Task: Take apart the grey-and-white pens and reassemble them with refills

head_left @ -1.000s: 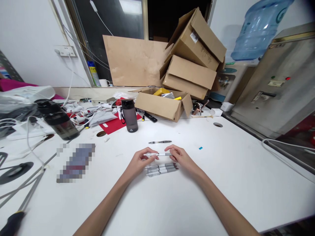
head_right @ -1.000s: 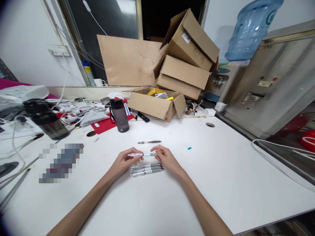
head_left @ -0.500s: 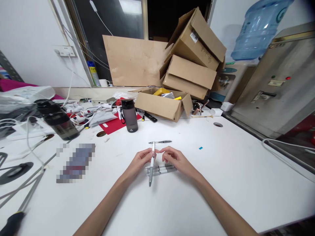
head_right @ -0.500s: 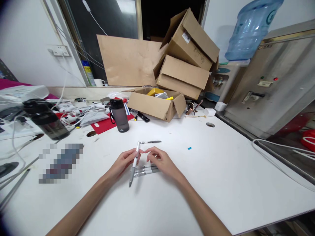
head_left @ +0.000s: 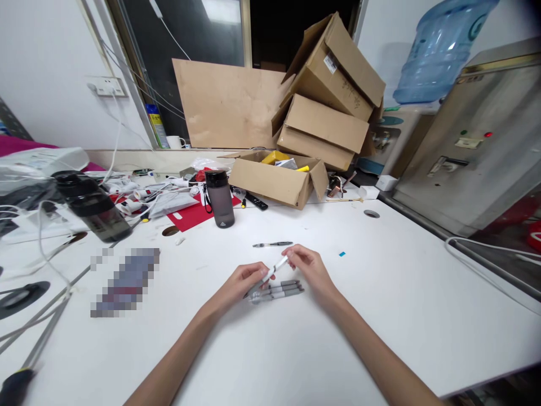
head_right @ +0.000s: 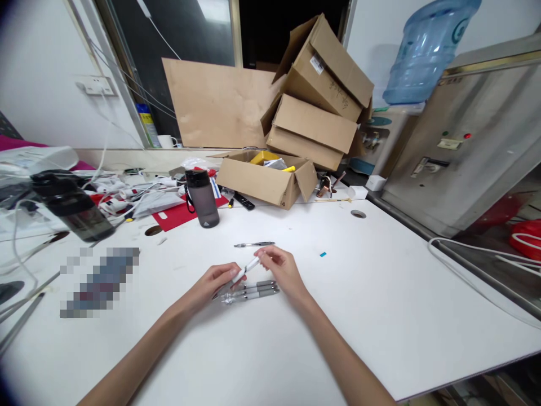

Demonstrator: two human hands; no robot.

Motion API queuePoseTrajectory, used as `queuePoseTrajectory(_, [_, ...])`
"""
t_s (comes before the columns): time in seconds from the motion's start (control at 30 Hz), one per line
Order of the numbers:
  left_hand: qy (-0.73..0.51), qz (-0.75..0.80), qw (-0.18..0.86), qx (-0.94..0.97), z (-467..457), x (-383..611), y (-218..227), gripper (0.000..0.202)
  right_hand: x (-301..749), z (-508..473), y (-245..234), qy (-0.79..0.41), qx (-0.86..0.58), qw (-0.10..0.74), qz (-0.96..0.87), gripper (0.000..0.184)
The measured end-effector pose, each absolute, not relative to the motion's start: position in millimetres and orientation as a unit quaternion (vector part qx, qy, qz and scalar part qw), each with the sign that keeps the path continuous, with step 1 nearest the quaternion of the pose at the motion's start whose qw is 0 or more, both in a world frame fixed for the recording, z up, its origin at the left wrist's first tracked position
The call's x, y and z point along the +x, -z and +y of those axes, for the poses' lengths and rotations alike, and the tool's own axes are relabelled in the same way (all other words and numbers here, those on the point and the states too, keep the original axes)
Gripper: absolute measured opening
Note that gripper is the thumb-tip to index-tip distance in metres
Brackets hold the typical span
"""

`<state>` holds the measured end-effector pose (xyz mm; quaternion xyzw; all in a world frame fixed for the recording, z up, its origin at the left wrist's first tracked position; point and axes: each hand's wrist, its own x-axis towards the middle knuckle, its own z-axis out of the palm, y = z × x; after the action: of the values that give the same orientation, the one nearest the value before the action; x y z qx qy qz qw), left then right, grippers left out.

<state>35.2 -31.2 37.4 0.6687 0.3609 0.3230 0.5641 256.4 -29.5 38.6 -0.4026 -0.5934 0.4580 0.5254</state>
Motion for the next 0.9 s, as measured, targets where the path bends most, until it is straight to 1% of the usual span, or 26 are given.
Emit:
queuePoseTrajectory(0.1, [-0.355, 0.366, 0.548, 0.663, -27, 33, -36, 0.040, 264, -23, -37, -0.458, -0.419, 0.593, -0.513, 0.028])
queuePoseTrajectory(0.2, [-0.389, 0.376, 0.529, 0.654, -22, 30, -34, 0.039, 273, -18, -37, -0.489, -0.405, 0.648, -0.420, 0.029])
queuePoseTrajectory(0.37, [-0.427, 0.413, 0.497, 0.632, -15, 25, -30, 0.040, 285, -11, -35, -0.527, -0.374, 0.689, -0.328, 0.031])
queuePoseTrajectory(0.53, [-0.438, 0.420, 0.498, 0.619, -11, 21, -26, 0.040, 293, -2, -36, -0.526, -0.303, 0.733, -0.306, 0.027])
queuePoseTrajectory(0.7, [-0.430, 0.422, 0.502, 0.621, -9, 20, -22, 0.039, 298, -3, -45, -0.576, -0.224, 0.745, -0.250, 0.021])
queuePoseTrajectory(0.9, [-0.431, 0.423, 0.502, 0.619, -8, 19, -21, 0.039, 297, -11, -54, -0.586, -0.205, 0.746, -0.239, 0.007])
